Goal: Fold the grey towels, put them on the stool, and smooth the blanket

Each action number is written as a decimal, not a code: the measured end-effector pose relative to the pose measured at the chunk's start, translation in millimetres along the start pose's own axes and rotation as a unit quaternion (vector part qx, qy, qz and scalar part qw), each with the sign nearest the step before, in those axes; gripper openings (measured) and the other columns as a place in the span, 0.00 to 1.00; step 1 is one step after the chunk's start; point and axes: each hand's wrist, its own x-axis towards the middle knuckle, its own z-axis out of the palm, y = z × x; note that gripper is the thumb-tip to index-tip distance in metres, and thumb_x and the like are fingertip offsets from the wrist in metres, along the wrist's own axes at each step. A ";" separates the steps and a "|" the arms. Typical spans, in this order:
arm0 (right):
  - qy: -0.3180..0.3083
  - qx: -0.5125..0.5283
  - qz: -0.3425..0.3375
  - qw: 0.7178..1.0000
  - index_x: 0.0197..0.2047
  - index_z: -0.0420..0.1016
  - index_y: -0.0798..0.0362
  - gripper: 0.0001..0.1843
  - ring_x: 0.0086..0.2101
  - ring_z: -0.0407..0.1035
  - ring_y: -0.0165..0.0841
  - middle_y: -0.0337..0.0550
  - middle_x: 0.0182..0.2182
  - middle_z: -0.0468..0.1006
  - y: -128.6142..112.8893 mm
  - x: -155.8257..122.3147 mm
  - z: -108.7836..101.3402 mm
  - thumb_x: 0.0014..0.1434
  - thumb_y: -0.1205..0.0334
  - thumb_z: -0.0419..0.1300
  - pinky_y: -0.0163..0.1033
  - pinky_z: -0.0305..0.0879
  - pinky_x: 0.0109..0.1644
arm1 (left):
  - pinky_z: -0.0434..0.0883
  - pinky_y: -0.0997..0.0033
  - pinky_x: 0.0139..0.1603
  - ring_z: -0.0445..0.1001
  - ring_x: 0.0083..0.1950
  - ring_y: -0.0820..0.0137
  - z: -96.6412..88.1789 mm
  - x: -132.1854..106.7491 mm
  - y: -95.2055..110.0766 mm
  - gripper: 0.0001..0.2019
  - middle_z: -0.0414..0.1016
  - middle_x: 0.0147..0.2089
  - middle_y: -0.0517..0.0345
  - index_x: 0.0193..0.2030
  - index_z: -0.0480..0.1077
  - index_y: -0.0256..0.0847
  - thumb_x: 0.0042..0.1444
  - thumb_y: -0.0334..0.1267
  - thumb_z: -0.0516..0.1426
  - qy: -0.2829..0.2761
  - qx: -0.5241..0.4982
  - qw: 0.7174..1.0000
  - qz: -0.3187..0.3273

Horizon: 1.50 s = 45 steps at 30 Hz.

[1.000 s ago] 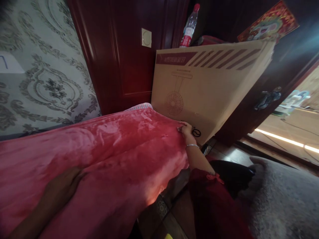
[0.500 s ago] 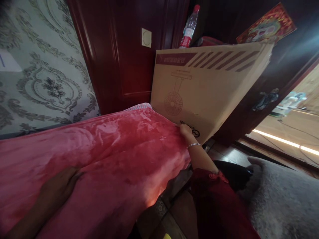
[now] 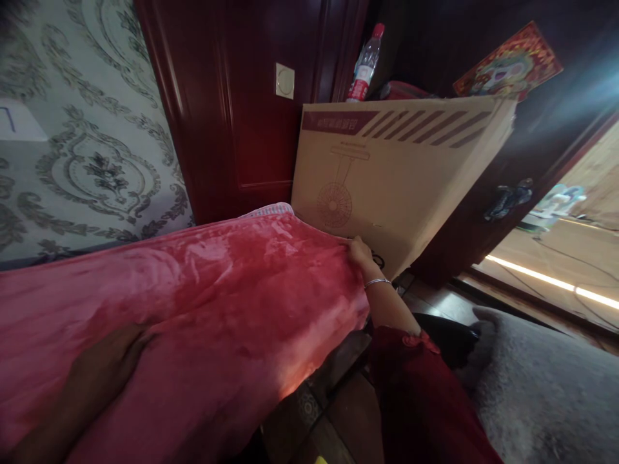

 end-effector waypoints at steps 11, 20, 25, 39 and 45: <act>0.048 -0.003 0.044 0.998 0.46 0.83 0.57 0.16 0.49 0.72 0.44 0.59 0.54 0.74 -10.2 0.5 -12.9 0.62 0.68 0.54 0.40 0.65 0.51 | 0.74 0.60 0.46 0.78 0.41 0.58 -2.1 -2.7 -1.9 0.25 0.81 0.38 0.52 0.37 0.74 0.45 0.67 0.56 0.42 0.022 -0.010 0.998 -0.053; 0.077 0.258 0.112 0.957 0.45 0.79 0.57 0.15 0.23 0.68 0.31 0.37 0.21 0.72 -0.2 10.8 -3.1 0.54 0.70 0.57 0.32 0.65 0.29 | 0.73 0.60 0.42 0.78 0.37 0.58 -11.7 2.2 7.1 0.29 0.80 0.35 0.52 0.33 0.72 0.45 0.67 0.61 0.39 0.022 -0.018 0.998 -0.060; 0.105 0.408 0.128 0.898 0.41 0.72 0.54 0.12 0.19 0.66 0.28 0.33 0.18 0.68 -7.1 11.3 3.9 0.53 0.70 0.55 0.29 0.64 0.24 | 0.73 0.62 0.38 0.78 0.37 0.59 -17.1 2.9 13.4 0.29 0.80 0.35 0.52 0.33 0.72 0.45 0.67 0.61 0.39 0.026 -0.020 0.998 -0.049; 0.235 0.490 0.184 0.819 0.36 0.66 0.51 0.08 0.20 0.67 0.28 0.29 0.17 0.65 -19.0 13.8 -5.5 0.51 0.70 0.55 0.29 0.66 0.26 | 0.72 0.63 0.39 0.77 0.36 0.61 -21.9 -0.6 26.5 0.19 0.77 0.34 0.51 0.34 0.71 0.43 0.67 0.51 0.46 0.004 -0.005 1.000 0.026; 0.258 0.464 0.179 0.828 0.37 0.70 0.53 0.09 0.21 0.67 0.27 0.31 0.19 0.67 -20.8 5.1 -27.6 0.53 0.70 0.53 0.30 0.67 0.26 | 0.72 0.64 0.39 0.79 0.39 0.59 -39.5 15.4 29.2 0.16 0.79 0.36 0.50 0.34 0.70 0.44 0.63 0.47 0.46 -0.055 0.000 0.998 0.006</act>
